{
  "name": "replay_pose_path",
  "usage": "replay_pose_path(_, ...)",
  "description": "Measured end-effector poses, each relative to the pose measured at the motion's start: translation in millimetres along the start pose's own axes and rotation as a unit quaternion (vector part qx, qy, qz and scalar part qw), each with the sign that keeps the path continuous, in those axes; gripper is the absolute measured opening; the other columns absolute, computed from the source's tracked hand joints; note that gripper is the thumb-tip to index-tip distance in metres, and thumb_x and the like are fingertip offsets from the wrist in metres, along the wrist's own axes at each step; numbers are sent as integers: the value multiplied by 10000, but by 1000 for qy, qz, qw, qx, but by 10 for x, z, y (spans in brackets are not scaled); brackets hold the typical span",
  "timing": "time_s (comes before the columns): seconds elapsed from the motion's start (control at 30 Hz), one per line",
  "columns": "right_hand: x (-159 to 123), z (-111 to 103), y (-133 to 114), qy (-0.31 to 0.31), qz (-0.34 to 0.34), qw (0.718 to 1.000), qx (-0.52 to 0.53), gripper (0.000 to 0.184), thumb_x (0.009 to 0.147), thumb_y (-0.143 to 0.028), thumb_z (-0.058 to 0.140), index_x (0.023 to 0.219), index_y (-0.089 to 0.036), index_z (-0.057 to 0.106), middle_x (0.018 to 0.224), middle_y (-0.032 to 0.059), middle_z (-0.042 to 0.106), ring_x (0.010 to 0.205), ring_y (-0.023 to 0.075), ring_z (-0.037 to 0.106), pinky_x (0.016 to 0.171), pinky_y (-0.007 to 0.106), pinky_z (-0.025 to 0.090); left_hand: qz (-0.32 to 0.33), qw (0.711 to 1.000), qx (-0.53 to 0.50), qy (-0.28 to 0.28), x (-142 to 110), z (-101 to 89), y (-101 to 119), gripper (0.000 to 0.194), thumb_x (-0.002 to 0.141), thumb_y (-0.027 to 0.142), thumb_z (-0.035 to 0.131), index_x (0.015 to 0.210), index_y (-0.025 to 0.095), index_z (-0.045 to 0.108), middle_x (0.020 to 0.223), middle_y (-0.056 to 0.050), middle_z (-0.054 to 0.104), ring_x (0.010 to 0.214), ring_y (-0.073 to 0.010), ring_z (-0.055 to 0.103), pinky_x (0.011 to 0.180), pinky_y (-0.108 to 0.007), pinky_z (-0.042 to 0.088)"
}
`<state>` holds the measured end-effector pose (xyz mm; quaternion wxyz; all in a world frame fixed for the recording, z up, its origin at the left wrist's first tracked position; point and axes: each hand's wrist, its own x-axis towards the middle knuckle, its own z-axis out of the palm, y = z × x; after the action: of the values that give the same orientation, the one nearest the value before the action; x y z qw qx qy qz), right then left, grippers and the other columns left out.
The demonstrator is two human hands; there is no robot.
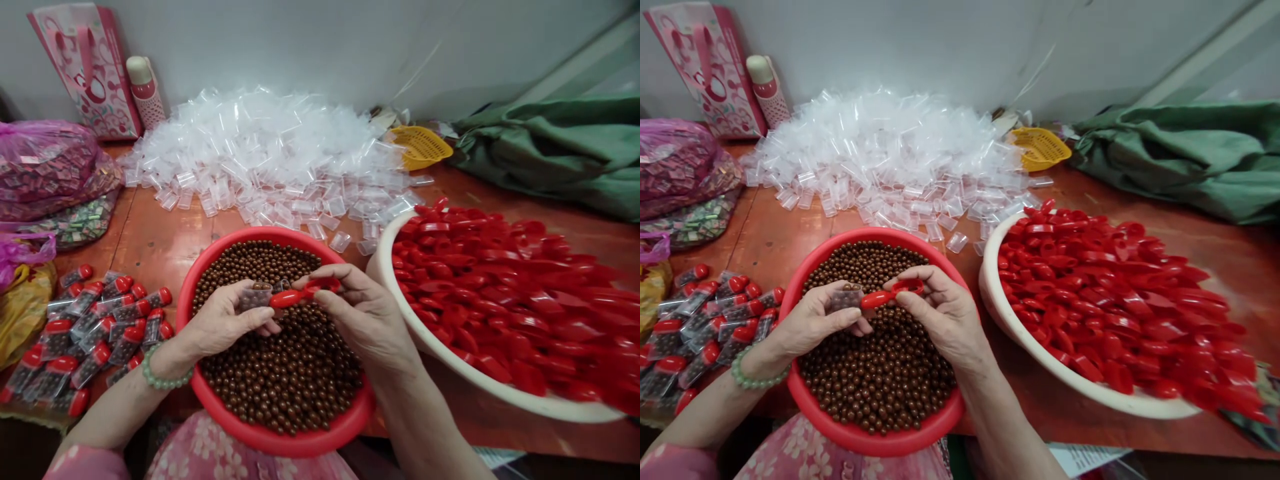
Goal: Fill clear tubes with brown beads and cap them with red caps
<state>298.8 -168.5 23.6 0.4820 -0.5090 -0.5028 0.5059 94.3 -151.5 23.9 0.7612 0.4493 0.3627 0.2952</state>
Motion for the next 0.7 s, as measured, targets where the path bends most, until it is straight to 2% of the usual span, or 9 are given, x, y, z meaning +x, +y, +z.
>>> replay_pose_path(0.07,-21,3,24,-5,-17,998,-52,197,824,-348,679,971,-233,615,927,29,731,790,161,691,723,286,565,-5,1000,-14,19,23,9,1,435,742,433,747,979,125,551,767,-44,693,681,-128,673,650,-222,521)
replay_pose_path(0.17,-45,0,68,-44,-64,985,-154,176,839,-326,671,984,-228,647,910,22,720,770,150,675,700,264,548,-1,999,-14,45,39,11,-2,436,711,424,773,936,120,556,757,-33,684,666,-116,669,631,-203,517)
replay_pose_path(0.4,-37,-10,148,-105,-176,931,-301,185,894,-253,611,1073,-211,622,964,45,724,852,166,683,786,291,546,-15,998,20,64,36,-5,-12,429,710,478,748,856,116,569,676,-12,654,596,-102,641,578,-193,499)
replay_pose_path(0.53,-32,4,96,-118,-244,892,-361,117,892,-208,605,1002,-187,639,964,74,697,907,192,648,814,323,538,-38,998,14,53,35,5,-3,425,689,480,753,803,109,581,669,-26,664,577,-94,629,566,-186,492)
replay_pose_path(0.63,-37,10,41,-128,-248,874,-398,58,879,-222,624,922,-200,657,851,51,699,802,195,611,724,328,526,-44,998,8,46,32,4,-2,420,681,477,755,778,104,587,669,-29,661,563,-90,621,559,-188,491)
replay_pose_path(0.7,-41,9,32,-123,-232,883,-389,56,872,-235,636,906,-203,667,825,42,707,766,190,610,691,323,520,-40,998,-1,40,29,-7,-7,419,685,478,753,782,105,586,675,-34,664,558,-91,621,553,-188,489)
